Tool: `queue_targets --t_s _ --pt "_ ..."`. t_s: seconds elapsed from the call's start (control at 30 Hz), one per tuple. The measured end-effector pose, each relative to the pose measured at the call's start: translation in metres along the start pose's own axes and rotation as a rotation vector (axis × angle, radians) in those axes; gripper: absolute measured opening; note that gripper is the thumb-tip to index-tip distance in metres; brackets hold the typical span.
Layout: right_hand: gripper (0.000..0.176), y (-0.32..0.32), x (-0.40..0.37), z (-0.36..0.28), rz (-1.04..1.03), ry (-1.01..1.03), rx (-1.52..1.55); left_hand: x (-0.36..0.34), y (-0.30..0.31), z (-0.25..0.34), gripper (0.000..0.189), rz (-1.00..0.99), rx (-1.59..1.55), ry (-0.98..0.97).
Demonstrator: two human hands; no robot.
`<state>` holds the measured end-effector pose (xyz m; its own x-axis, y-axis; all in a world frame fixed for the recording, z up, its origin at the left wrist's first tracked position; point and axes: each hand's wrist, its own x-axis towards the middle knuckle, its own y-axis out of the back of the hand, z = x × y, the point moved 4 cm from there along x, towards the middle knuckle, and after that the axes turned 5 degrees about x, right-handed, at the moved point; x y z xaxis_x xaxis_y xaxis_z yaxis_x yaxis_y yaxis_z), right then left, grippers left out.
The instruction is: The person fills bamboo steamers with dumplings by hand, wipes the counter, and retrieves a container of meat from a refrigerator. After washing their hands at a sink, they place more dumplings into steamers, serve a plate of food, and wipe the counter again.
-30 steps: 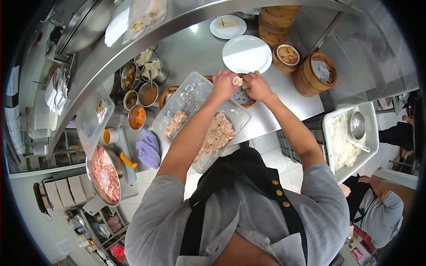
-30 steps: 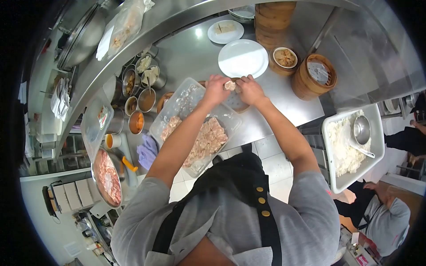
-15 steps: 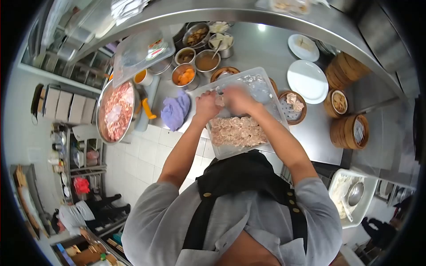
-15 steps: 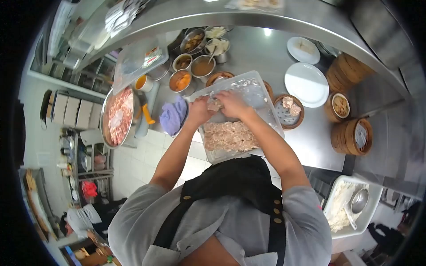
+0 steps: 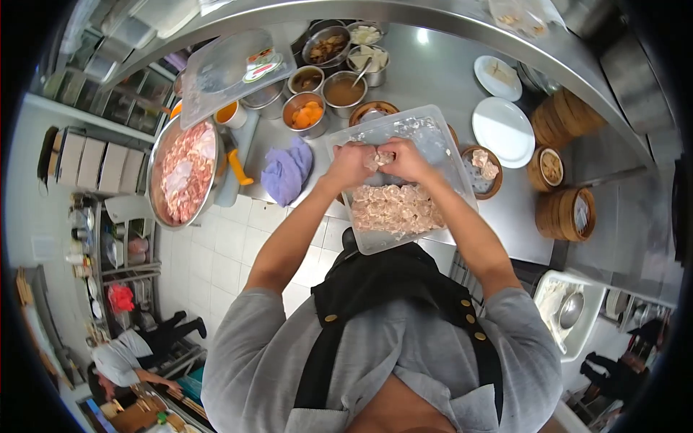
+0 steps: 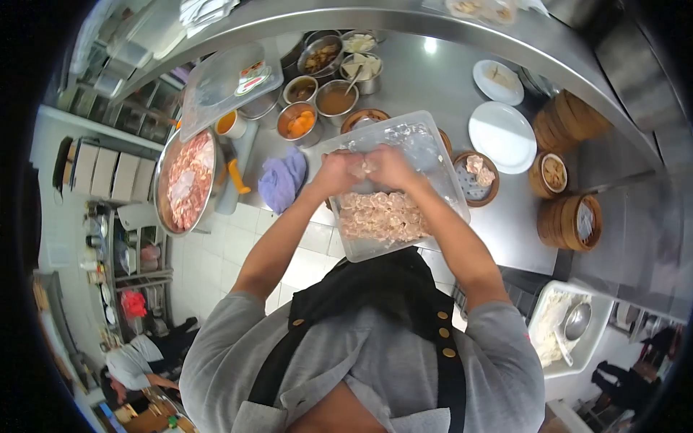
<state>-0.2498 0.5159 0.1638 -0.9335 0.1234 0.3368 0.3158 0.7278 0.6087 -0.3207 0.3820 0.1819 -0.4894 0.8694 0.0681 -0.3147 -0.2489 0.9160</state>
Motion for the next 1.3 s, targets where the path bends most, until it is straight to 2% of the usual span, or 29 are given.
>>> queue_targets --t_s 0.03,0.07,0.1,0.13,0.2,0.23,0.27,0.33,0.37,0.4,0.43,0.47,0.5,0.53,0.6,0.63,0.7,0.73,0.8,0.87,0.93,1.0,1.07,1.2,1.27,1.3 --pt "0.040 0.010 0.001 0.002 -0.127 -0.098 0.111 0.004 0.008 0.002 0.041 -0.013 -0.002 -0.021" --pt "0.043 0.016 -0.001 0.008 -0.253 -0.194 0.225 0.010 0.010 0.003 0.047 -0.109 -0.124 -0.054" --pt "0.047 0.017 -0.005 0.025 -0.314 -0.311 0.345 0.017 0.012 0.003 0.053 -0.203 -0.245 -0.085" --pt "0.047 0.027 -0.007 0.022 -0.297 -0.321 0.343 0.026 0.015 -0.001 0.053 -0.213 -0.245 -0.102" --pt "0.038 0.042 -0.014 0.013 -0.387 -0.588 0.827 0.037 0.009 -0.005 0.056 -0.560 -0.683 -0.095" --pt "0.033 0.041 -0.021 0.017 -0.368 -0.662 0.978 0.036 0.011 -0.001 0.053 -0.676 -0.902 -0.067" --pt "0.033 0.045 -0.026 0.013 -0.344 -0.673 0.975 0.034 0.010 -0.001 0.053 -0.695 -0.903 -0.085" --pt "0.032 0.068 -0.047 0.002 -0.124 -0.616 1.333 0.039 0.000 0.001 0.055 -0.526 -1.087 0.087" --pt "0.030 0.088 -0.061 0.000 -0.013 -0.609 1.028 0.040 -0.013 -0.008 0.058 -0.403 -0.951 0.032" --pt "0.030 0.101 -0.083 0.006 0.027 -0.629 1.012 0.038 -0.026 -0.015 0.061 -0.267 -0.818 -0.010" --pt "0.034 0.123 -0.106 0.020 0.231 -0.632 0.619 0.033 -0.030 -0.004 0.061 -0.282 -0.831 -0.024" --pt "0.038 0.144 -0.124 0.018 0.407 -0.615 0.227 0.027 -0.025 0.000 0.062 -0.191 -0.421 -0.041" --pt "0.038 0.161 -0.137 0.013 0.483 -0.571 -0.086 0.024 -0.019 0.004 0.063 -0.091 -0.006 -0.058" --pt "0.038 0.163 -0.147 0.018 0.486 -0.575 -0.087 0.021 -0.019 0.005 0.063 -0.094 -0.006 -0.061" --pt "0.032 0.160 -0.164 0.037 0.530 -0.641 -0.275 0.018 -0.014 0.010 0.062 0.043 -0.033 -0.101" --pt "0.030 0.155 -0.168 0.045 0.564 -0.596 -0.279 0.016 -0.014 0.010 0.062 0.043 -0.034 -0.103" --pt "0.030 0.146 -0.171 0.058 0.595 -0.561 -0.348 0.012 -0.012 0.002 0.061 0.022 -0.061 0.027" --pt "0.031 0.143 -0.172 0.059 0.624 -0.523 -0.413 0.011 -0.019 -0.002 0.061 0.020 -0.057 0.028" --pt "0.032 0.151 -0.165 0.034 0.645 -0.522 -0.483 0.002 -0.031 -0.018 0.059 0.059 0.013 -0.096" --pt "0.033 0.131 -0.133 0.016 0.649 -0.479 -0.513 0.002 -0.025 -0.023 0.056 0.071 -0.012 -0.026" --pt "0.039 0.087 -0.095 -0.007 0.376 -0.227 -0.350 0.005 -0.023 -0.024 0.053 0.067 -0.058 0.013" --pt "0.045 0.043 -0.046 -0.033 0.194 -0.138 -0.185 0.011 -0.021 -0.020 0.045 0.069 -0.062 -0.040" --pt "0.043 0.002 -0.013 -0.021 -0.044 -0.182 -0.119 0.014 -0.022 -0.021 0.043 0.056 -0.061 -0.059" --pt "0.042 -0.028 -0.001 -0.005 -0.191 -0.192 -0.164 0.014 -0.025 -0.030 0.040 0.048 -0.071 -0.168" --pt "0.035 -0.025 -0.007 -0.011 -0.048 -0.204 -0.145 0.014 -0.017 -0.022 0.038 0.031 -0.029 -0.182" --pt "0.035 -0.032 -0.008 -0.007 -0.053 -0.203 -0.147 0.015 -0.013 -0.019 0.037 0.010 0.017 -0.200"
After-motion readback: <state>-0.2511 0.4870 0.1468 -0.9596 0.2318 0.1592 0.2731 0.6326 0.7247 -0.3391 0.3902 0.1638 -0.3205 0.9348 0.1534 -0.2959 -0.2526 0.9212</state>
